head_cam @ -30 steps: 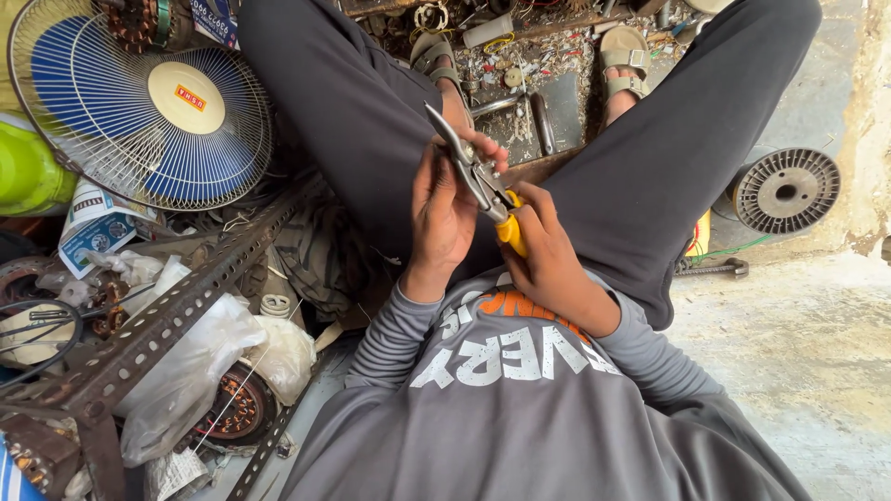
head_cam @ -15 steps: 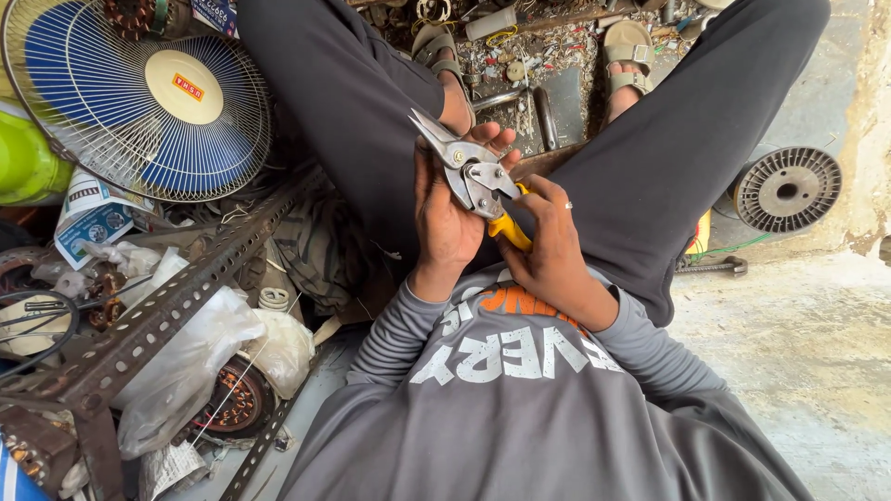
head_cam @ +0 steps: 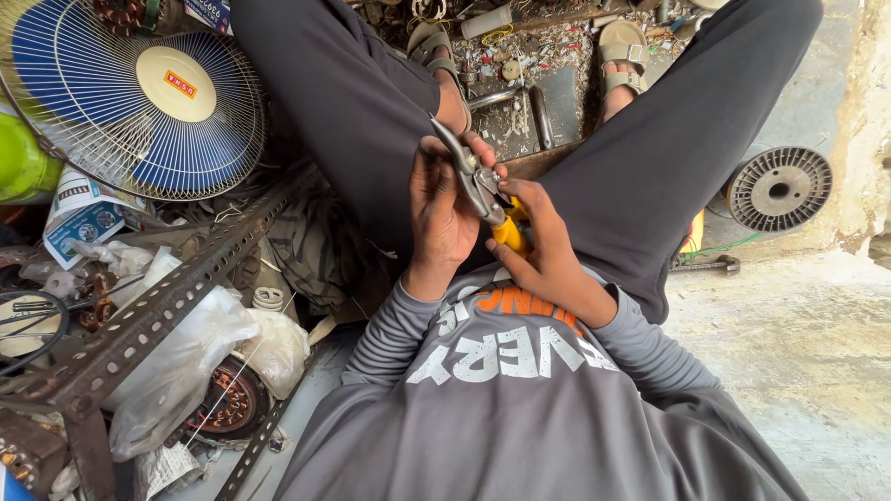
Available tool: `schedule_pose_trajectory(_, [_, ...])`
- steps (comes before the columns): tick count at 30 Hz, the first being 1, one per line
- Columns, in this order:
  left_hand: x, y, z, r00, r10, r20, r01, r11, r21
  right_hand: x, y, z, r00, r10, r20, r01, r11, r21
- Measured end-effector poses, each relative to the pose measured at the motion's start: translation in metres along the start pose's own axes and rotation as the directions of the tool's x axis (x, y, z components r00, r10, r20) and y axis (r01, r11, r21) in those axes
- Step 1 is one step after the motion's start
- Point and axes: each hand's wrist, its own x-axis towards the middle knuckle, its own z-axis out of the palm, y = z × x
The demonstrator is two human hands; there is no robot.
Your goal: Repairing a pair of tin snips using a screwdriver at a workbench.
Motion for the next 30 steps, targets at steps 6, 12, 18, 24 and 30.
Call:
schedule_pose_trajectory(6, [-0.002,-0.001,0.0,1.0,0.018,-0.009,-0.016,0.991,0.136,-0.005,0.006,0.003,0.986,0.138,0.097,-0.163,0.926,0.341])
schedule_pose_trajectory(12, [-0.004,0.0,0.004,1.0,0.025,-0.008,-0.023,0.983,0.181,-0.006,0.007,0.003,0.985,0.137,0.103,-0.166,0.914,0.369])
schedule_pose_trajectory(18, [-0.003,0.0,0.001,1.0,-0.007,-0.027,0.012,0.982,0.19,-0.008,0.009,0.005,0.976,0.179,0.124,-0.215,0.887,0.409])
schedule_pose_trajectory(24, [0.007,-0.001,0.009,0.998,0.038,0.049,-0.052,0.944,0.325,0.0,0.008,0.007,0.997,0.071,0.038,-0.078,0.975,0.21])
schedule_pose_trajectory(30, [0.044,-0.016,-0.003,0.995,0.098,0.034,-0.103,0.939,0.328,0.029,0.006,0.004,0.996,-0.071,-0.058,0.039,0.901,-0.432])
